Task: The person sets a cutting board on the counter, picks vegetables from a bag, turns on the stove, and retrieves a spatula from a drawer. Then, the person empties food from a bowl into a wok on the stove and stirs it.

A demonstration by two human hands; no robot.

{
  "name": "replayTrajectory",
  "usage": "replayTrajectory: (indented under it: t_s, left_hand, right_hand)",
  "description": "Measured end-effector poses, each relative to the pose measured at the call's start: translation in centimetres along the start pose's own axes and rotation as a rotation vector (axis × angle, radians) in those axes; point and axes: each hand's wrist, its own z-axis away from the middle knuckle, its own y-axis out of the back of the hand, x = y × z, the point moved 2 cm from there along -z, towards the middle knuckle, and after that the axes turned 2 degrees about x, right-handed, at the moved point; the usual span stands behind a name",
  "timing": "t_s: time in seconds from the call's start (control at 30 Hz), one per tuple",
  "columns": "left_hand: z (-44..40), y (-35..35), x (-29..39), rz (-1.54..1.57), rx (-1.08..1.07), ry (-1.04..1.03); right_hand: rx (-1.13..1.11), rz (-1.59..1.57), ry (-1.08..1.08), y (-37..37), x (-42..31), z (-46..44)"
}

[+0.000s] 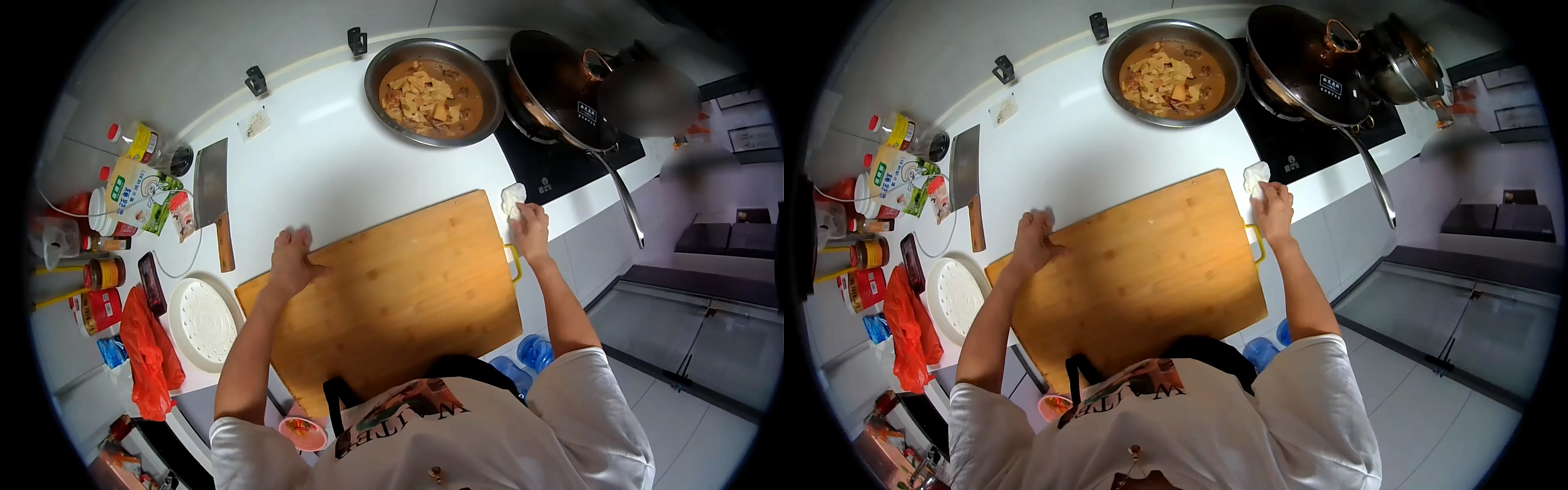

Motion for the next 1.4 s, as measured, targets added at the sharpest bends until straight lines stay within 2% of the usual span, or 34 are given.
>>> replayTrajectory:
  t_s: [0.03, 0.1, 0.17, 0.2, 0.27, 0.3, 0.33, 0.4, 0.47, 0.6, 0.63, 0.67, 0.7, 0.73, 0.8, 0.9, 1.0, 1.07, 1.1, 1.2, 1.27, 1.4]
  left_hand:
    - [0.1, 0.4, 0.8, -0.015, 0.052, 0.062]
    - [0.4, 0.8, 1.7, -0.029, 0.108, 0.138]
    - [0.8, 1.1, 2.1, -0.249, 0.106, 0.174]
    - [1.0, 1.0, 2.1, -0.253, 0.113, 0.195]
    - [0.9, 0.7, 2.0, -0.225, 0.111, 0.253]
    - [1.1, 0.7, 1.9, -0.17, 0.111, 0.263]
    - [1.2, 0.6, 1.8, -0.169, 0.118, 0.277]
    - [1.3, 0.5, 1.5, -0.09, 0.127, 0.312]
    - [1.3, 0.4, 1.4, -0.087, 0.137, 0.31]
    - [1.8, -0.4, 1.2, -0.042, 0.184, 0.366]
    - [2.0, -0.5, 1.2, -0.043, 0.211, 0.387]
    - [2.1, -0.7, 1.1, -0.045, 0.214, 0.392]
    - [2.3, -0.9, 1.1, -0.053, 0.283, 0.375]
    - [2.3, -1.0, 1.2, -0.06, 0.352, 0.357]
    - [2.5, -0.7, 1.3, -0.046, 0.326, 0.362]
    - [2.4, -0.8, 1.0, -0.027, 0.291, 0.377]
    - [2.4, -0.7, 0.9, -0.003, 0.292, 0.388]
    - [2.5, -0.6, 0.7, 0.004, 0.309, 0.391]
    - [2.5, -0.7, 0.4, 0.005, 0.348, 0.374]
    - [2.5, -0.4, 0.1, 0.023, 0.395, 0.357]
    - [2.3, -0.2, 0.5, 0.048, 0.389, 0.351]
    - [1.5, -0.3, 0.9, 0.039, 0.426, 0.356]
  right_hand:
    - [-0.002, 0.221, 0.087, 0.3, -1.0, 0.3]
    - [0.005, 0.175, 0.12, -0.1, -0.3, 0.6]
    - [0.073, 0.164, 0.24, -0.8, 1.1, 0.1]
    - [0.057, 0.115, 0.169, -0.9, 1.2, -0.3]
    - [0.147, 0.067, 0.197, -0.3, -0.3, -1.3]
    - [0.086, 0.026, 0.109, 0.1, -2.5, -1.7]
    - [0.077, 0.019, 0.121, 0.7, -5.4, -2.1]
    - [-0.05, -0.191, 0.165, 0.5, -10.5, -2.2]
    - [-0.116, -0.107, 0.346, -2.1, -14.2, -2.5]
    - [-0.108, -0.002, 0.329, -11.9, -18.2, -3.0]
    - [-0.134, 0.083, 0.403, -13.4, -20.4, -2.2]
    - [-0.045, 0.185, 0.578, -16.1, -21.4, -1.2]
    - [-0.178, 0.152, 0.603, -16.7, -23.6, -0.4]
    - [-0.218, 0.151, 0.672, -17.8, -25.1, 0.6]
    - [-0.303, -0.004, 0.711, -18.6, -27.5, 0.7]
    - [-0.404, -0.054, 0.792, -18.6, -27.3, -0.1]
    - [-0.372, 0.044, 0.816, -15.8, -23.8, -1.5]
    - [-0.217, 0.124, 0.789, -15.9, -19.2, -2.9]
    - [-0.236, 0.083, 0.742, -14.9, -18.1, -3.7]
    - [-0.2, -0.061, 0.609, -11.4, -16.9, -4.8]
    - [-0.112, -0.123, 0.626, -7.5, -18.2, -5.0]
    - [0.162, -0.157, 0.514, -1.0, -15.7, -5.2]
